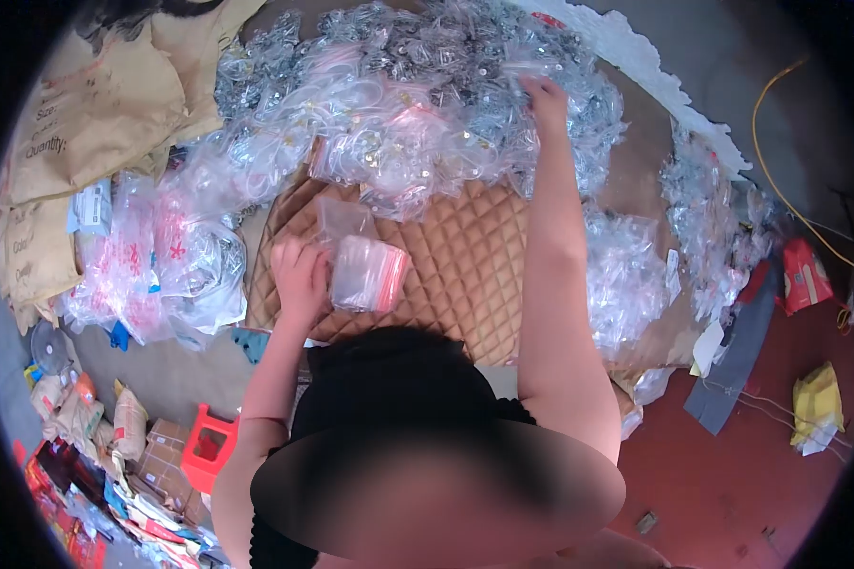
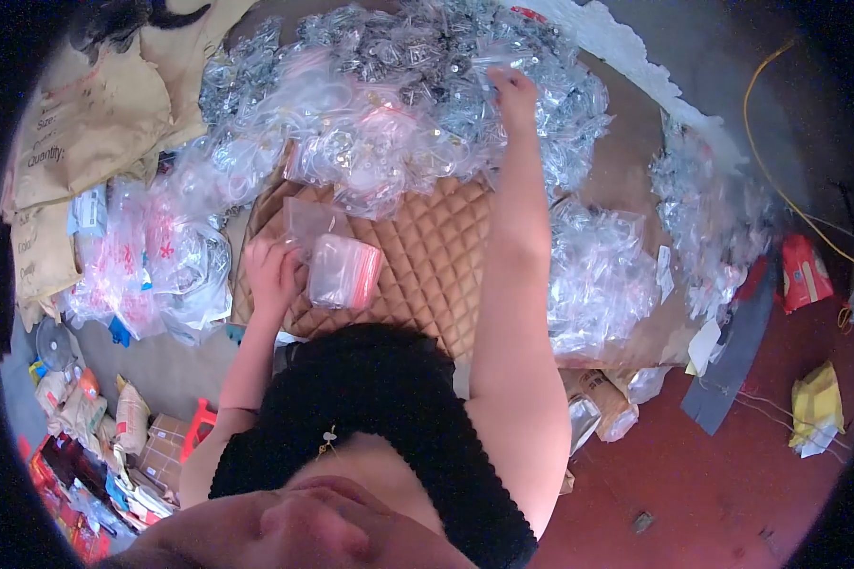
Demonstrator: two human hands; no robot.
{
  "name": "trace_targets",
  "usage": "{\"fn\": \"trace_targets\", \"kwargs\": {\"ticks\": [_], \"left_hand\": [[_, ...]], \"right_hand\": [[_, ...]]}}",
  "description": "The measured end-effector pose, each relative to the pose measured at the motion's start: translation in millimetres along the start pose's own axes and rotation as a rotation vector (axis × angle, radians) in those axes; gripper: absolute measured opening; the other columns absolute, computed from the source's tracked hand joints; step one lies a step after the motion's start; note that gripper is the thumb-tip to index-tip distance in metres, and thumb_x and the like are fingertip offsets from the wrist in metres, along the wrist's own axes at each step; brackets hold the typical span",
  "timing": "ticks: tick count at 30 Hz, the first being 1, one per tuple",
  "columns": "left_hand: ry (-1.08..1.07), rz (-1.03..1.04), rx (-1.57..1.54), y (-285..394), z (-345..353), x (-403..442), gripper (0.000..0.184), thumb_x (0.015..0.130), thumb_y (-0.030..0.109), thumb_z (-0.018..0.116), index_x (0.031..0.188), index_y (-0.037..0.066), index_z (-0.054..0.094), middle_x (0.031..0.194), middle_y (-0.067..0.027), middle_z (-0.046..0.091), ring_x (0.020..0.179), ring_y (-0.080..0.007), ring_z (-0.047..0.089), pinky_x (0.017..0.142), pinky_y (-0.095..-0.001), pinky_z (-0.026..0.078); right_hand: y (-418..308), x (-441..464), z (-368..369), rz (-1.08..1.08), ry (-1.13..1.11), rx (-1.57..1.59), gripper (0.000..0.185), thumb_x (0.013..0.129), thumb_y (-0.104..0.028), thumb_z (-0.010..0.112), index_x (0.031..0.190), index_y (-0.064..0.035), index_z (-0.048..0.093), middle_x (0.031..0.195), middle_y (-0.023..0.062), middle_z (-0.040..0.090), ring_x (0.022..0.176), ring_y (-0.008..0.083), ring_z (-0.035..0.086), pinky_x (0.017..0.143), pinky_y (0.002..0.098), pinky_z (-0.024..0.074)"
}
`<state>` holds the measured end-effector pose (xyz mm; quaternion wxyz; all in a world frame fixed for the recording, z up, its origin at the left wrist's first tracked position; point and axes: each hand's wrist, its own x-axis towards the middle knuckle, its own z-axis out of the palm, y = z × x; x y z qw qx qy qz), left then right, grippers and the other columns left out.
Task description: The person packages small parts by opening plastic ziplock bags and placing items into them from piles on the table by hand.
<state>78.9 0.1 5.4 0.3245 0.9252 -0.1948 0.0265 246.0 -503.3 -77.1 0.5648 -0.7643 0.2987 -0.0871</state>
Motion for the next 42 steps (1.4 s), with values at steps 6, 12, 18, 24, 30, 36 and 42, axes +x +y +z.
{"fn": "trace_targets", "kwargs": {"ticks": [6, 12, 18, 24, 30, 36, 42], "left_hand": [[-0.104, -0.109, -0.227, 10.8, 7.1, -3.9, 0.048, 0.082, 0.014, 0.068, 0.130, 0.013, 0.061, 0.097, -0.0124, 0.065, 0.091, -0.0329, 0.062, 0.083, -0.0430, 0.048], [-0.499, -0.140, -0.099, 32.3, 5.4, -2.6, 0.049, 0.084, 0.016, 0.066, 0.132, 0.020, 0.060, 0.084, -0.0095, 0.068, 0.074, -0.0324, 0.067, 0.066, -0.0433, 0.052], [-0.227, 0.129, -0.231, 31.9, 7.5, -19.1, 0.037, 0.086, 0.007, 0.062, 0.123, 0.013, 0.063, 0.089, -0.0150, 0.065, 0.080, -0.0353, 0.064, 0.071, -0.0420, 0.051], [-0.118, -0.086, -0.309, 22.0, 10.1, -39.7, 0.032, 0.088, 0.005, 0.059, 0.119, 0.005, 0.060, 0.095, -0.0182, 0.064, 0.090, -0.0381, 0.063, 0.077, -0.0454, 0.051], [-0.135, 0.103, -0.190, 28.6, 27.7, -27.9, 0.020, 0.085, 0.005, 0.062, 0.105, 0.001, 0.064, 0.100, -0.0193, 0.066, 0.096, -0.0385, 0.063, 0.086, -0.0435, 0.050], [-0.219, 0.345, -0.299, 44.8, 52.8, -24.0, 0.016, 0.080, 0.009, 0.066, 0.096, 0.007, 0.071, 0.106, -0.0159, 0.066, 0.102, -0.0331, 0.062, 0.087, -0.0395, 0.050], [-0.169, 0.470, -0.575, 65.0, 28.1, -37.0, 0.021, 0.075, 0.005, 0.070, 0.093, 0.012, 0.074, 0.114, -0.0142, 0.060, 0.110, -0.0352, 0.056, 0.091, -0.0413, 0.046]], "right_hand": [[-79.8, -148.2, -29.1, -0.066, -0.007, 1.091, 0.038, 0.087, -0.016, 0.070, 0.123, -0.0118, 0.060, 0.114, 0.0054, 0.064, 0.090, 0.0180, 0.064, 0.071, 0.0362, 0.0523], [-16.4, -150.4, -13.4, 0.139, -0.393, 0.596, 0.054, 0.085, -0.011, 0.069, 0.136, -0.0026, 0.051, 0.111, 0.0099, 0.067, 0.097, 0.0206, 0.067, 0.078, 0.0299, 0.0546], [32.9, -141.1, 20.7, -0.165, -0.104, -0.586, 0.066, 0.065, -0.035, 0.083, 0.122, -0.0053, 0.065, 0.110, 0.0170, 0.070, 0.098, 0.0295, 0.068, 0.085, 0.0362, 0.0529], [40.3, -168.9, -8.3, -0.011, -0.085, -0.464, 0.047, 0.066, -0.029, 0.083, 0.099, 0.0019, 0.072, 0.090, 0.0099, 0.073, 0.075, 0.0172, 0.068, 0.074, 0.0299, 0.0525], [-13.0, -254.1, -20.4, -0.163, -0.178, 0.151, 0.018, 0.078, -0.006, 0.074, 0.096, -0.0058, 0.073, 0.091, 0.0055, 0.072, 0.082, 0.0163, 0.067, 0.075, 0.0293, 0.0513], [-61.3, -356.6, 14.9, 0.166, -0.305, 0.779, 0.019, 0.083, -0.001, 0.073, 0.100, -0.0080, 0.070, 0.089, 0.0009, 0.070, 0.082, 0.0104, 0.064, 0.076, 0.0258, 0.0504], [-78.5, -408.8, 17.4, -0.622, -0.215, -0.601, 0.017, 0.078, -0.015, 0.076, 0.094, -0.0126, 0.071, 0.095, 0.0033, 0.065, 0.080, 0.0226, 0.066, 0.069, 0.0333, 0.0522]]}}
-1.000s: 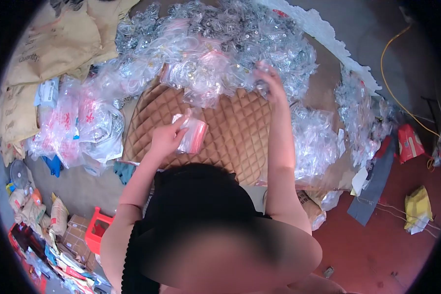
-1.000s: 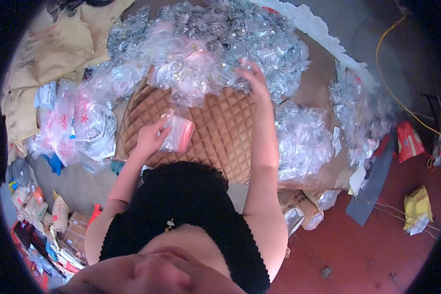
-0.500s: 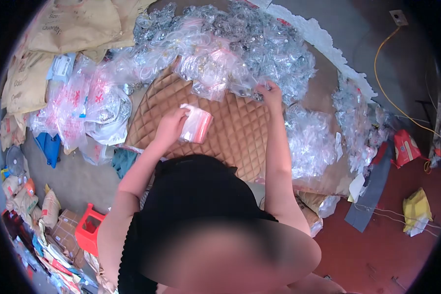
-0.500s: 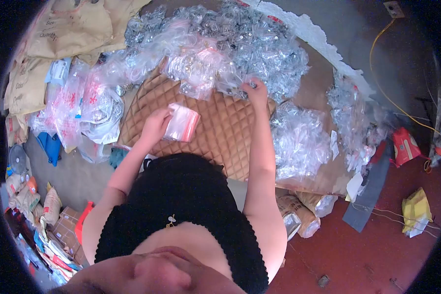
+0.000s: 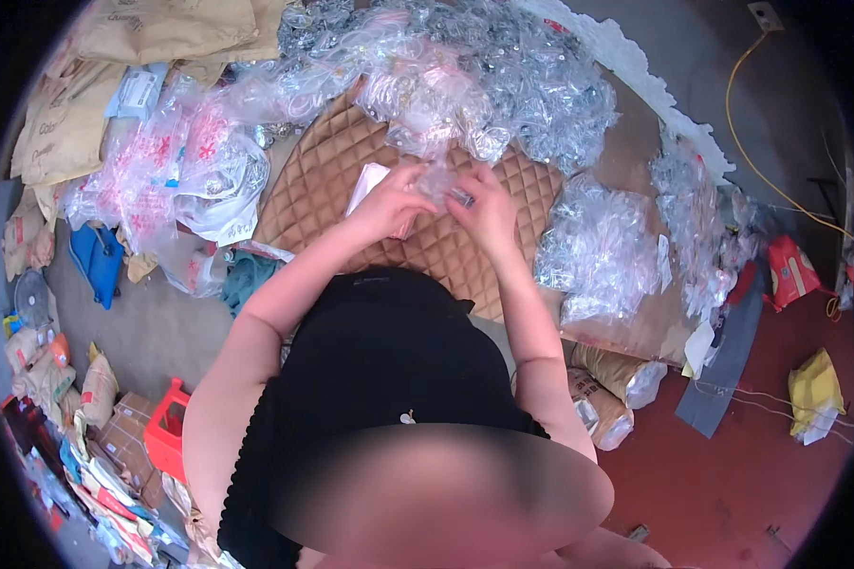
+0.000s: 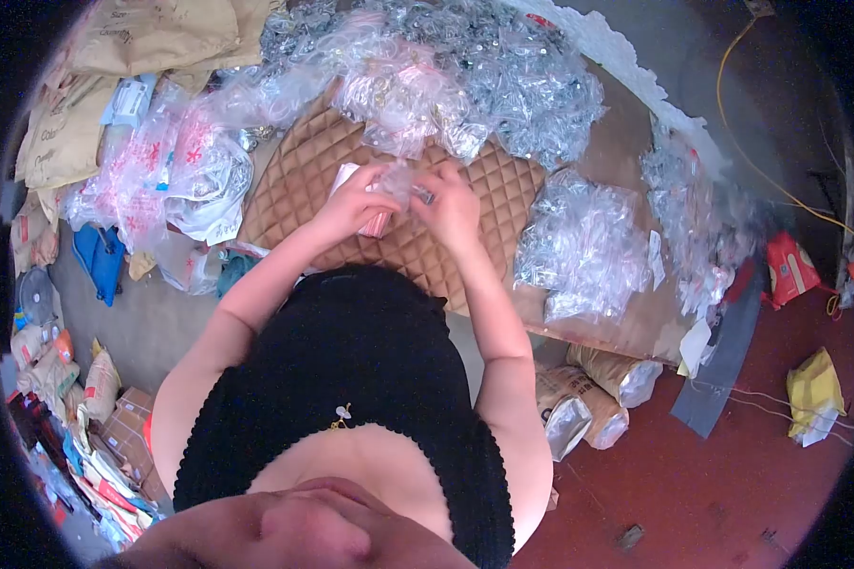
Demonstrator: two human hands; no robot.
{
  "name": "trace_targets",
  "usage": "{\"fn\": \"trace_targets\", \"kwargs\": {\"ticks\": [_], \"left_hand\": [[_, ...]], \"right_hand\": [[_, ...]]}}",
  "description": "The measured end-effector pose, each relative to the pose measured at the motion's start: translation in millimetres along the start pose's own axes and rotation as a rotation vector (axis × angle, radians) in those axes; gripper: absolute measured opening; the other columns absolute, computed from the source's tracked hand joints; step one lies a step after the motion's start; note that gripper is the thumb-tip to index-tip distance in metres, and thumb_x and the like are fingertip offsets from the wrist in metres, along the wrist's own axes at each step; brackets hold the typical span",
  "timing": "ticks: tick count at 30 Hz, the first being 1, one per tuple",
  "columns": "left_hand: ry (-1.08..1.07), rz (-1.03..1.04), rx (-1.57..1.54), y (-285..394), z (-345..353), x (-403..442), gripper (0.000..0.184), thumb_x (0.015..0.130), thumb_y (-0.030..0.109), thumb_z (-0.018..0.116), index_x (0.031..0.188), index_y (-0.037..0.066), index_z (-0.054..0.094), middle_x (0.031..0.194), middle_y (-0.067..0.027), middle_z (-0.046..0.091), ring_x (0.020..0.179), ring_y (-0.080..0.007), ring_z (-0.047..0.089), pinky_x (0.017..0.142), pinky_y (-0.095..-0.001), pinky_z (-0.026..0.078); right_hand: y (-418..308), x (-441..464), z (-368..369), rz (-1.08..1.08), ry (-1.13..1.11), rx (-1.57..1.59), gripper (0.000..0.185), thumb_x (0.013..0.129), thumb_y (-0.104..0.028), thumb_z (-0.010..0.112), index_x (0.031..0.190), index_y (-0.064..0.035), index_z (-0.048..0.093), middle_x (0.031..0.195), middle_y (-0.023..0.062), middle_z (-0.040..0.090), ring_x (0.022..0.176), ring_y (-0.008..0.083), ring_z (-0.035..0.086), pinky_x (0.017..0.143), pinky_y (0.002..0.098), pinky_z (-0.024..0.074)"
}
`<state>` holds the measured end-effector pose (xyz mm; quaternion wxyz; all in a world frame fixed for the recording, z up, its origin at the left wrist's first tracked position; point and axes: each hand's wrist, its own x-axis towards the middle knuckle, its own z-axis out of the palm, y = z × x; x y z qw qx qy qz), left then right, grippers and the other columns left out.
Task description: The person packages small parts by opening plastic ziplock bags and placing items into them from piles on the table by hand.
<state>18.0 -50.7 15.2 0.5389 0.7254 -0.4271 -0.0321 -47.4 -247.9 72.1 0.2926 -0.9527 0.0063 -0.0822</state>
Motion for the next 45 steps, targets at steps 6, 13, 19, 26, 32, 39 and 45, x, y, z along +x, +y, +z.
{"fn": "trace_targets", "kwargs": {"ticks": [6, 13, 19, 26, 32, 39, 45], "left_hand": [[-0.172, 0.048, 0.065, -0.9, 1.0, -19.5, 0.025, 0.075, 0.004, 0.070, 0.096, 0.015, 0.074, 0.114, -0.0130, 0.058, 0.108, -0.0345, 0.054, 0.091, -0.0413, 0.045], [-0.342, -0.037, -0.019, 5.5, -2.0, -17.1, 0.030, 0.071, 0.005, 0.075, 0.099, 0.016, 0.074, 0.132, -0.0149, 0.054, 0.127, -0.0365, 0.048, 0.107, -0.0427, 0.039], [-0.342, 0.092, -0.049, 17.9, 3.5, -13.1, 0.027, 0.072, 0.006, 0.075, 0.097, 0.016, 0.075, 0.131, -0.0147, 0.053, 0.125, -0.0355, 0.048, 0.107, -0.0430, 0.037], [-0.284, 0.140, -0.075, 26.5, 3.9, -3.2, 0.013, 0.076, 0.008, 0.073, 0.089, 0.013, 0.073, 0.129, -0.0101, 0.056, 0.117, -0.0329, 0.053, 0.098, -0.0414, 0.042], [-0.247, 0.076, -0.123, 15.9, 14.1, -10.1, 0.016, 0.074, 0.007, 0.074, 0.089, 0.011, 0.073, 0.126, -0.0140, 0.056, 0.119, -0.0346, 0.052, 0.102, -0.0438, 0.040], [-0.270, 0.125, -0.099, 20.1, 0.3, -0.2, 0.015, 0.077, 0.007, 0.071, 0.090, 0.013, 0.073, 0.128, -0.0098, 0.058, 0.117, -0.0321, 0.053, 0.098, -0.0416, 0.042], [-0.299, 0.075, -0.097, 8.5, 12.1, 17.9, 0.022, 0.081, 0.008, 0.071, 0.103, 0.011, 0.071, 0.122, -0.0102, 0.061, 0.113, -0.0304, 0.058, 0.096, -0.0396, 0.045]], "right_hand": [[11.7, -15.5, 1.8, 0.030, -0.187, 0.184, 0.018, 0.080, -0.014, 0.073, 0.097, -0.0113, 0.068, 0.098, 0.0027, 0.064, 0.085, 0.0182, 0.065, 0.072, 0.0322, 0.0515], [18.8, -17.4, -13.6, 0.219, -0.126, 0.895, 0.022, 0.076, -0.004, 0.072, 0.096, -0.0061, 0.063, 0.096, 0.0035, 0.063, 0.095, 0.0162, 0.061, 0.084, 0.0310, 0.0474], [-16.1, -16.3, -40.6, -0.159, -0.433, 0.268, 0.017, 0.076, 0.000, 0.070, 0.091, -0.0019, 0.063, 0.099, 0.0057, 0.062, 0.098, 0.0189, 0.060, 0.085, 0.0316, 0.0476], [-11.4, -25.2, -46.9, 0.218, -0.043, 0.680, 0.041, 0.077, -0.002, 0.071, 0.115, -0.0039, 0.056, 0.108, 0.0116, 0.057, 0.098, 0.0257, 0.060, 0.084, 0.0373, 0.0489], [-40.8, -29.0, -50.3, -0.133, -0.326, 0.026, 0.045, 0.075, 0.001, 0.065, 0.118, -0.0049, 0.054, 0.109, 0.0145, 0.058, 0.109, 0.0325, 0.057, 0.090, 0.0368, 0.0470], [-26.6, -47.4, -59.8, -0.183, -0.246, -0.004, 0.036, 0.075, -0.007, 0.068, 0.110, -0.0091, 0.061, 0.109, 0.0111, 0.061, 0.107, 0.0311, 0.055, 0.091, 0.0407, 0.0435], [8.9, -79.1, -34.5, -0.110, -0.135, -0.251, 0.015, 0.078, -0.021, 0.074, 0.091, -0.0148, 0.070, 0.088, 0.0020, 0.066, 0.093, 0.0225, 0.056, 0.081, 0.0388, 0.0416]]}}
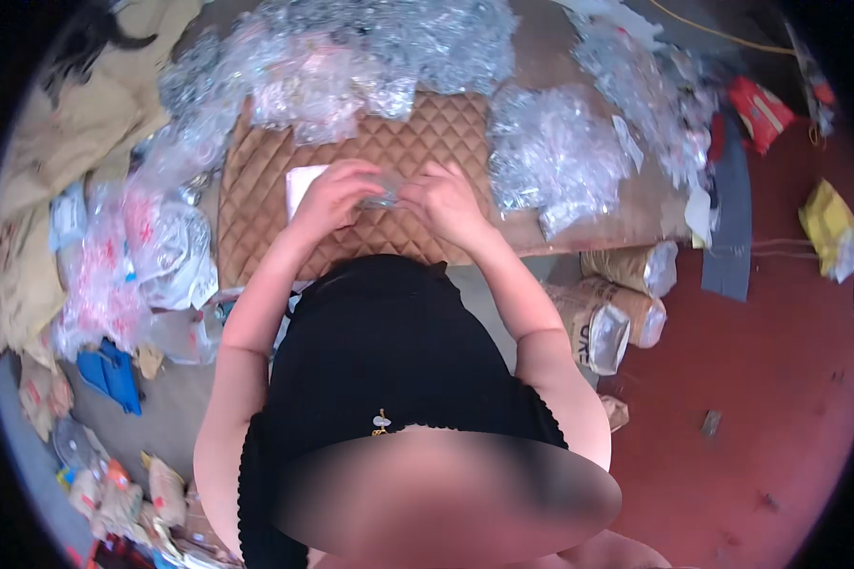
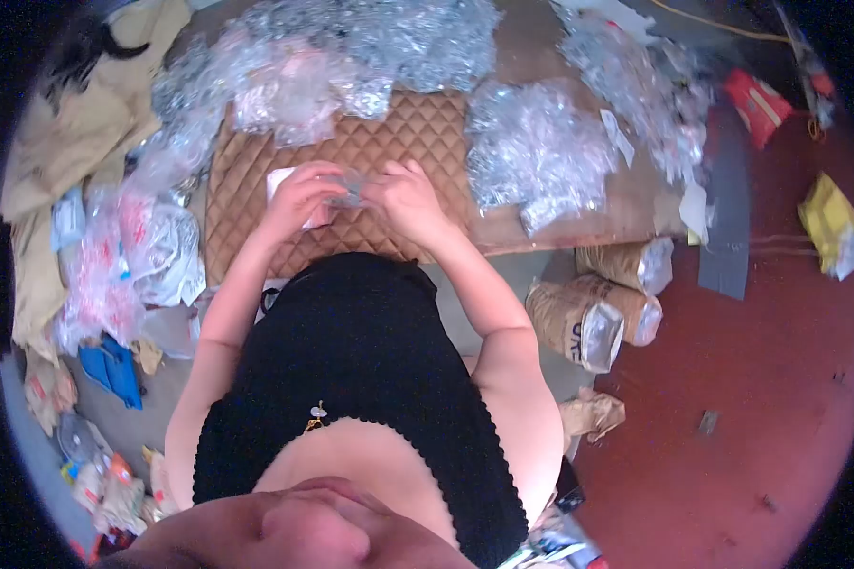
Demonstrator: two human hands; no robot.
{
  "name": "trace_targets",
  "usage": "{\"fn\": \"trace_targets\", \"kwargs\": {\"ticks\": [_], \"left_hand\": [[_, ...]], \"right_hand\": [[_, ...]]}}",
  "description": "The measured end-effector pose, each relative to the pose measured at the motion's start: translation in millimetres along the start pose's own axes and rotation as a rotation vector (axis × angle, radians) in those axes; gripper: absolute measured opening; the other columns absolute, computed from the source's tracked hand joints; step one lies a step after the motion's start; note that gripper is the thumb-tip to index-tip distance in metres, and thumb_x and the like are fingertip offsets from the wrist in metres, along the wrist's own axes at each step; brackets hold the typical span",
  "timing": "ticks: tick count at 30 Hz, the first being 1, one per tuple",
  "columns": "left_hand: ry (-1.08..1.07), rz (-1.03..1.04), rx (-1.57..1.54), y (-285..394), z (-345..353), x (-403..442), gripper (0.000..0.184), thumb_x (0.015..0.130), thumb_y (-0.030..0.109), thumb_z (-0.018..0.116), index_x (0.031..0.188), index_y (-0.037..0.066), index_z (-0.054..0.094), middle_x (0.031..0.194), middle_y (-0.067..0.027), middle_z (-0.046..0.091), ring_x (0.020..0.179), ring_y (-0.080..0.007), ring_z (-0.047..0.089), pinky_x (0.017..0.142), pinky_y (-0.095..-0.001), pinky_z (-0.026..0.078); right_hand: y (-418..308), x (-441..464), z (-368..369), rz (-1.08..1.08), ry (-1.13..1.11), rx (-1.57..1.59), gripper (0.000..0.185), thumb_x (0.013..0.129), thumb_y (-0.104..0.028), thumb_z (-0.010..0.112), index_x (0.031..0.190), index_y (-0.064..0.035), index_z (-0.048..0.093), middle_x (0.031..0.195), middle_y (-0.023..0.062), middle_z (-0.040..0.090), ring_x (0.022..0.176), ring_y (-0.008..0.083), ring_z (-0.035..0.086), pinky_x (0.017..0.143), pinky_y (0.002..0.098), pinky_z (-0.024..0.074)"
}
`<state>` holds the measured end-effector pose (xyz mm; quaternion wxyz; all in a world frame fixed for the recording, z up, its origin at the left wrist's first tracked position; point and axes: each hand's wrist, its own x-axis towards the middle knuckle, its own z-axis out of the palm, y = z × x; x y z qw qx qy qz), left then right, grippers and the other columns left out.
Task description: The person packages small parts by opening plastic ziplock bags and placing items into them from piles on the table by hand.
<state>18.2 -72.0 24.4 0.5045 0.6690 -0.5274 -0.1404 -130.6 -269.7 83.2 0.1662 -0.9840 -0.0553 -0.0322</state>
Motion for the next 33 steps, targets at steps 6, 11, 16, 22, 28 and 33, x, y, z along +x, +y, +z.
{"fn": "trace_targets", "kwargs": {"ticks": [6, 11, 16, 22, 28, 33], "left_hand": [[0.088, -0.228, 0.384, -31.9, 4.0, -34.8, 0.062, 0.075, 0.016, 0.078, 0.133, 0.012, 0.056, 0.129, -0.0144, 0.054, 0.119, -0.0344, 0.052, 0.100, -0.0433, 0.043], [-0.177, -0.465, 0.623, -43.7, 24.2, -84.6, 0.077, 0.072, 0.023, 0.080, 0.140, 0.008, 0.048, 0.119, -0.0144, 0.054, 0.111, -0.0337, 0.052, 0.097, -0.0443, 0.045], [-0.224, -0.466, 0.648, -63.9, 31.0, -102.3, 0.069, 0.078, 0.020, 0.074, 0.140, 0.006, 0.048, 0.113, -0.0134, 0.055, 0.107, -0.0323, 0.053, 0.094, -0.0430, 0.046], [-0.221, -0.445, 0.559, -61.5, 26.1, -97.7, 0.064, 0.080, 0.014, 0.071, 0.139, 0.005, 0.049, 0.112, -0.0144, 0.055, 0.105, -0.0343, 0.053, 0.092, -0.0425, 0.046], [-0.273, -0.474, 0.574, -62.8, 20.9, -101.2, 0.064, 0.081, 0.014, 0.070, 0.140, 0.004, 0.048, 0.110, -0.0158, 0.054, 0.105, -0.0353, 0.053, 0.093, -0.0433, 0.046], [-0.313, -0.525, 0.591, -59.5, 17.5, -98.6, 0.066, 0.081, 0.014, 0.070, 0.141, 0.004, 0.046, 0.109, -0.0169, 0.054, 0.105, -0.0362, 0.054, 0.093, -0.0435, 0.046]], "right_hand": [[58.0, -76.1, -30.5, 0.234, 0.253, 0.100, 0.013, 0.074, -0.020, 0.078, 0.083, -0.0122, 0.074, 0.086, 0.0038, 0.070, 0.084, 0.0235, 0.059, 0.078, 0.0385, 0.0425], [151.6, -174.3, -12.5, 0.716, 0.357, 0.025, 0.012, 0.078, -0.014, 0.076, 0.088, -0.0077, 0.077, 0.090, 0.0087, 0.074, 0.088, 0.0277, 0.065, 0.083, 0.0382, 0.0486], [189.4, -212.5, 22.9, 1.044, 0.277, -0.192, 0.035, 0.081, -0.015, 0.072, 0.115, -0.0112, 0.070, 0.113, 0.0118, 0.069, 0.108, 0.0305, 0.061, 0.099, 0.0448, 0.0424], [166.8, -148.3, 87.6, 0.441, 0.030, -0.544, 0.060, 0.084, -0.019, 0.061, 0.141, -0.0297, 0.049, 0.151, 0.0054, 0.042, 0.140, 0.0321, 0.037, 0.114, 0.0547, 0.0264], [201.9, -128.7, 117.8, 0.475, -0.007, -0.456, 0.054, 0.091, -0.037, 0.058, 0.144, -0.0358, 0.045, 0.156, -0.0027, 0.034, 0.147, 0.0281, 0.025, 0.117, 0.0599, 0.0172], [236.9, -145.5, 114.5, 0.494, 0.018, -0.511, 0.049, 0.092, -0.040, 0.057, 0.140, -0.0393, 0.048, 0.155, -0.0080, 0.034, 0.148, 0.0229, 0.022, 0.112, 0.0704, 0.0151]]}}
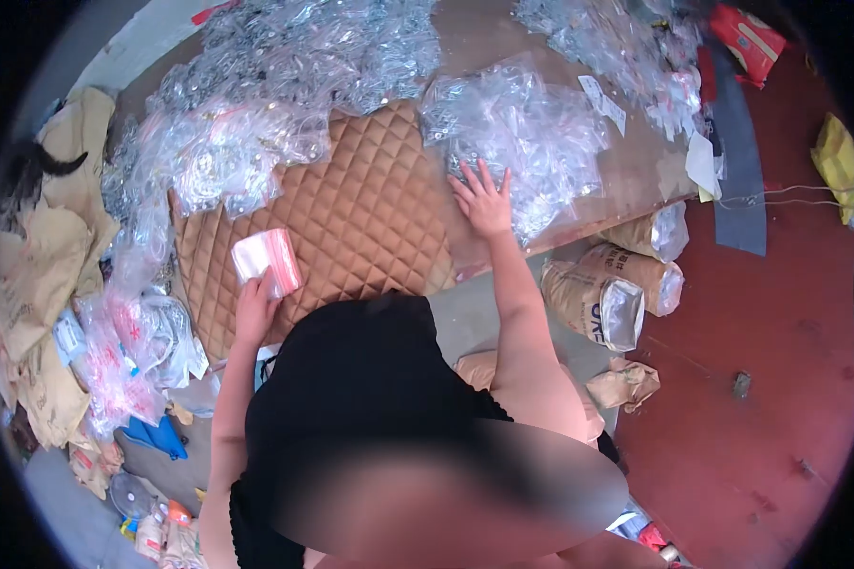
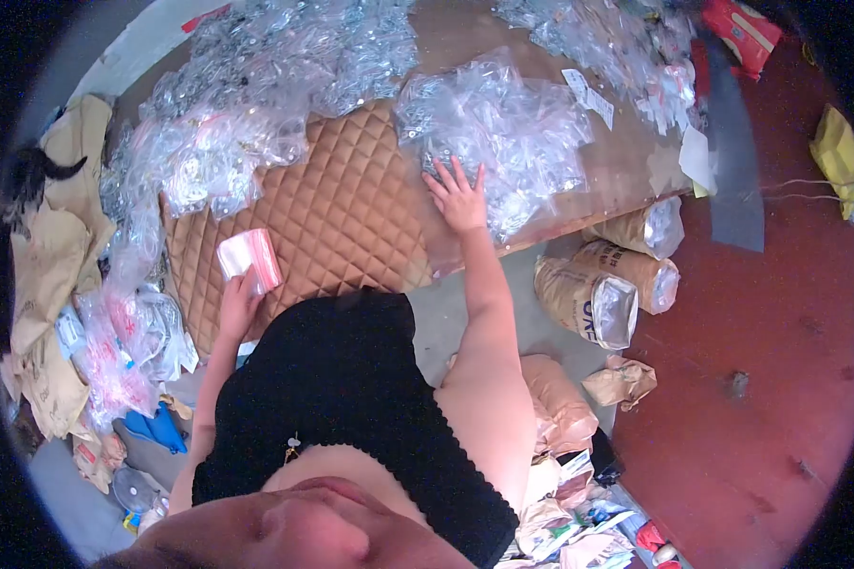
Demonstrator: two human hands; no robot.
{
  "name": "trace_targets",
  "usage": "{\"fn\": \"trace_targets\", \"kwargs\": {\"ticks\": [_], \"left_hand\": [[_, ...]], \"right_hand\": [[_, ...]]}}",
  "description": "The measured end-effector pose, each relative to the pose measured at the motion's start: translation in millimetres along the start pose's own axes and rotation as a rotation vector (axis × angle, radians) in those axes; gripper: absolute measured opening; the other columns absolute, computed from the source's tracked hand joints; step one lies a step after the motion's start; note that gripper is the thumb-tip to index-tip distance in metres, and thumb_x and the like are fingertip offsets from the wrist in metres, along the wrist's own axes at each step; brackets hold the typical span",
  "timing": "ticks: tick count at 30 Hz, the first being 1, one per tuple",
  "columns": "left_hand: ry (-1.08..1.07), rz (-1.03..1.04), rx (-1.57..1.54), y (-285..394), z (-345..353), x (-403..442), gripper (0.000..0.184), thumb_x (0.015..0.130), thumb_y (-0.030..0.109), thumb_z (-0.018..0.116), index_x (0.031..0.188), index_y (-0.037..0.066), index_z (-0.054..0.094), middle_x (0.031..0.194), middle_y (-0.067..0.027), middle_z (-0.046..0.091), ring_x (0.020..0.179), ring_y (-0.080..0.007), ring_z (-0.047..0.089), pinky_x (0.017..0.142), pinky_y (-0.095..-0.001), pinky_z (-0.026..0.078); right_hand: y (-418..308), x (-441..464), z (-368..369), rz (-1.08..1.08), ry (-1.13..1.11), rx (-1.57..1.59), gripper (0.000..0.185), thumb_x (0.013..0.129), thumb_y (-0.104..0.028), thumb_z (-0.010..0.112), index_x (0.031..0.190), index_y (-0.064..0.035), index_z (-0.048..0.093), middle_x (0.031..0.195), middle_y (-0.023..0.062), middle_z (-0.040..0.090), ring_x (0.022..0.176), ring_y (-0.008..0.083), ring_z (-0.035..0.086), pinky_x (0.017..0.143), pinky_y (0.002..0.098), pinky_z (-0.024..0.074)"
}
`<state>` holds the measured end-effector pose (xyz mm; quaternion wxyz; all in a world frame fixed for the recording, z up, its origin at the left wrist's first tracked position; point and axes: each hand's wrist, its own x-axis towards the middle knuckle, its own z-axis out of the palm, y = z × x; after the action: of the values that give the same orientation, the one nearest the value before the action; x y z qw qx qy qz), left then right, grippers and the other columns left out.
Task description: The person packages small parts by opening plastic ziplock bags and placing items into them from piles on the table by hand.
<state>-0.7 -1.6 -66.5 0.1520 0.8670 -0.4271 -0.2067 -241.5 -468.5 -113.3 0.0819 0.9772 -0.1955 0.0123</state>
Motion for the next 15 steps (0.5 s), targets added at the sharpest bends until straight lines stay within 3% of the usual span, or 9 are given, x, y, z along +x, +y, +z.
{"fn": "trace_targets", "kwargs": {"ticks": [6, 8, 13, 15], "left_hand": [[-0.054, -0.047, 0.042, 6.8, -1.7, 7.3, 0.067, 0.083, 0.013, 0.069, 0.144, 0.004, 0.042, 0.110, -0.0173, 0.054, 0.104, -0.0376, 0.054, 0.093, -0.0442, 0.045], [-0.073, -0.036, 0.051, 8.7, -4.3, 10.2, 0.067, 0.083, 0.012, 0.069, 0.144, 0.004, 0.042, 0.110, -0.0174, 0.054, 0.104, -0.0375, 0.054, 0.093, -0.0444, 0.045], [-0.071, -0.041, 0.042, 14.8, -10.4, 10.7, 0.068, 0.083, 0.010, 0.068, 0.145, 0.005, 0.041, 0.111, -0.0175, 0.054, 0.104, -0.0373, 0.053, 0.093, -0.0449, 0.045], [-0.085, -0.054, 0.048, 17.2, -11.0, 9.9, 0.065, 0.084, 0.009, 0.066, 0.144, 0.004, 0.042, 0.111, -0.0176, 0.055, 0.105, -0.0370, 0.054, 0.093, -0.0438, 0.046]], "right_hand": [[51.7, 12.7, 15.9, -0.017, 0.018, -0.044, 0.045, 0.092, -0.040, 0.057, 0.137, -0.0408, 0.051, 0.154, -0.0103, 0.036, 0.147, 0.0206, 0.024, 0.111, 0.0726, 0.0161], [68.3, 18.9, 22.7, 0.029, 0.071, -0.074, 0.041, 0.093, -0.041, 0.057, 0.134, -0.0392, 0.054, 0.150, -0.0092, 0.041, 0.145, 0.0217, 0.028, 0.111, 0.0714, 0.0165], [119.2, 37.4, 29.0, 0.136, 0.055, -0.094, 0.042, 0.093, -0.040, 0.056, 0.135, -0.0405, 0.052, 0.151, -0.0093, 0.041, 0.146, 0.0215, 0.027, 0.111, 0.0722, 0.0165], [130.9, 45.8, 24.0, 0.213, 0.127, -0.026, 0.041, 0.093, -0.032, 0.057, 0.134, -0.0315, 0.055, 0.147, -0.0073, 0.046, 0.143, 0.0241, 0.032, 0.112, 0.0695, 0.0174]]}}
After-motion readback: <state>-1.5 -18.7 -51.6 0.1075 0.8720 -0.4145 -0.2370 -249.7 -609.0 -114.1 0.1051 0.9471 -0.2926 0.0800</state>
